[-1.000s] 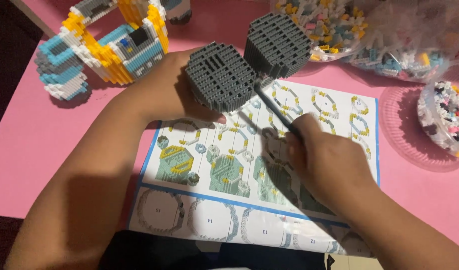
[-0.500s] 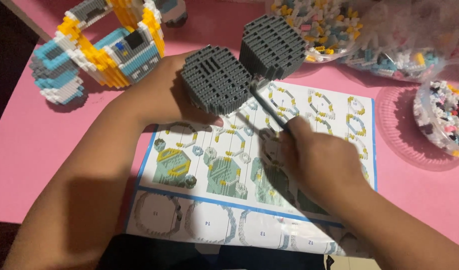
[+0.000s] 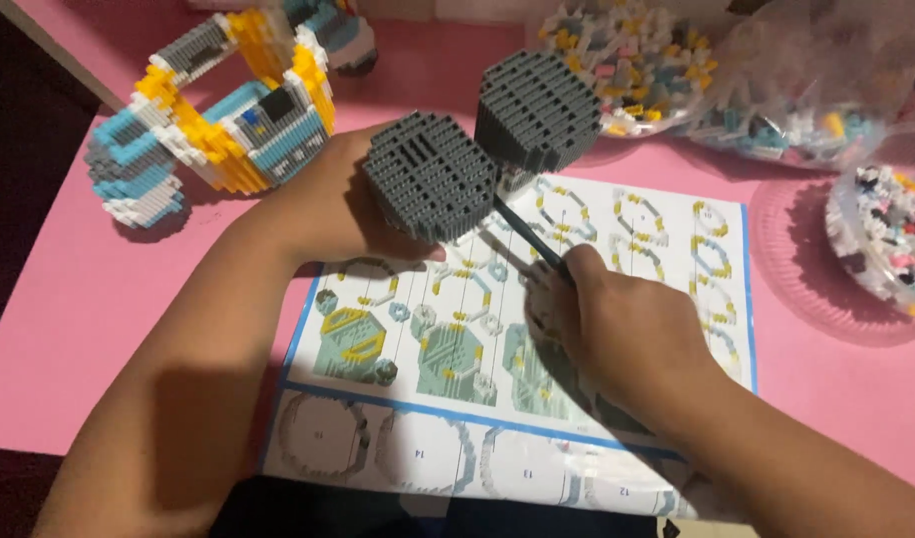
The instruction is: The person assembles a structure using fused perler bead pieces. They use a small hammer to tap and secure the connections between the bead components, following a pattern book placed on the table.
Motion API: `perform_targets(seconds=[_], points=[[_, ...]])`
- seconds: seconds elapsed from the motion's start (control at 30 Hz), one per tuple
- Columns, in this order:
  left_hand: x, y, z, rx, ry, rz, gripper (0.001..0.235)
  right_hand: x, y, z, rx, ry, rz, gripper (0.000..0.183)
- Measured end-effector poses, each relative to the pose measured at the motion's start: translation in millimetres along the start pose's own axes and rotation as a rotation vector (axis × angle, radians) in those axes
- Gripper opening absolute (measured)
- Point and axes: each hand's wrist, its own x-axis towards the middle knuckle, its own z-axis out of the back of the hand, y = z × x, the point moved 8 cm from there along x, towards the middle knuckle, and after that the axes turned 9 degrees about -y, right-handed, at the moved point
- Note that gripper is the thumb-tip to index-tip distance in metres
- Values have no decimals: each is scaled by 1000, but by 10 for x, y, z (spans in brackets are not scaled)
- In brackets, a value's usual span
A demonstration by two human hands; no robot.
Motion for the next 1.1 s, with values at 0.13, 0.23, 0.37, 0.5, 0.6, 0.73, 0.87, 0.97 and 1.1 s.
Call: perform_targets(seconds=[0.13,0.23,0.37,0.5,0.6,0.73,0.87,0.97,1.1], points=[[101,24,34,132,-74,-88,69,-25,-9,180,93,-173,0,31],[99,76,-3,151,-31,-42,58,4,149,159,143,-147,73,34],[157,148,-3,190,-87,-237,68,9,105,100,205,-85,39,32],[193,178,24,266,-125,-157,75,111,159,-2,137,-35,82,25],[214,149,-11,314,-85,-371,72,-59,136,314,257,-393,234,61],[228,149,1,272,-117,-319,71,13,164,148,181,-249,249,65],[180,312,-20,-6,-94,-143,73,-90,153,171,248,-257,254,69],[120,145,-30,-53,-101,86,66,1,141,201,188,-180,162,67],[155,195,-12,57,-43,-229,70,-112,47,218,214,-329,199,72]])
